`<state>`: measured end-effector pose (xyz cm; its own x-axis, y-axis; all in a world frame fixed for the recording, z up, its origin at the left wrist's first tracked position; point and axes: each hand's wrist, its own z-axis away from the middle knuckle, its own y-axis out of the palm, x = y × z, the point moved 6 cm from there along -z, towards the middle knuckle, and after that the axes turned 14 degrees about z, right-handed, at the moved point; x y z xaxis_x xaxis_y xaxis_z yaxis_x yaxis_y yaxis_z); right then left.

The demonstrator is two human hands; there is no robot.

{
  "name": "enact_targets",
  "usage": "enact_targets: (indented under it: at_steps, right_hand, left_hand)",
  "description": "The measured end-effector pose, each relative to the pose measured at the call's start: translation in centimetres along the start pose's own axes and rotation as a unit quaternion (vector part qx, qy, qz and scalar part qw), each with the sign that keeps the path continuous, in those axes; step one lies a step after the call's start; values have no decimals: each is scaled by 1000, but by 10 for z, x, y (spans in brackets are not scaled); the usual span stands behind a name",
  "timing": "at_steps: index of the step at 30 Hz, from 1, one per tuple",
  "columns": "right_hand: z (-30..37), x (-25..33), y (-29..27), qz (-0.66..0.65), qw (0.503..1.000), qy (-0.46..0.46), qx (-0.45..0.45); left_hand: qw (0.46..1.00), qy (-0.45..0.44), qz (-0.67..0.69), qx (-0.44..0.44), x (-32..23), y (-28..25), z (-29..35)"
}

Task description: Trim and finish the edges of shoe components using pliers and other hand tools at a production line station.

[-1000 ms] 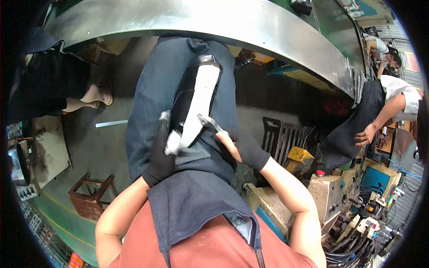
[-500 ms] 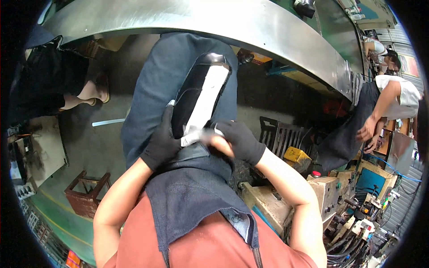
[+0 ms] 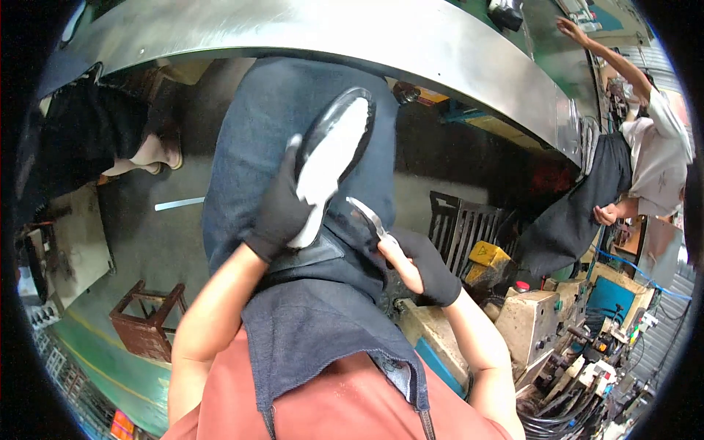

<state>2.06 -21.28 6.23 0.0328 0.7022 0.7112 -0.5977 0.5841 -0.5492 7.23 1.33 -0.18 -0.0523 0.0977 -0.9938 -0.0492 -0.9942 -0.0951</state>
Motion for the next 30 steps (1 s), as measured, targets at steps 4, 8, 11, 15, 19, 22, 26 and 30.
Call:
enact_targets:
  at_steps: [4,8,11,15,19,22,26,30]
  right_hand:
    - [-19,1,-24,48,997,26,54]
    - [-55,55,-24,354,929,-68,86]
    - [-71,61,-19,444,888,-90,80]
    - [-97,21,-29,466,845,-262,-3]
    - [-95,12,-40,273,922,-141,235]
    - [-100,34,-52,330,897,-152,250]
    - [-92,89,-53,498,844,-139,142]
    - [-37,139,2,515,745,-413,-91]
  left_hand:
    - [997,-54,-17,47,-8,4,26]
    - [998,-13,-29,60,-2,17,36]
    - [997,2,-60,56,8,13,31]
    - [996,-41,82,22,15,15,21]
    - [910,-214,355,-28,49,20,23]
    - [989,-41,122,-70,41,11,5]
    - [988,59,-79,-119,74,-8,0]
    - [999,4,37,-8,55,-17,-13]
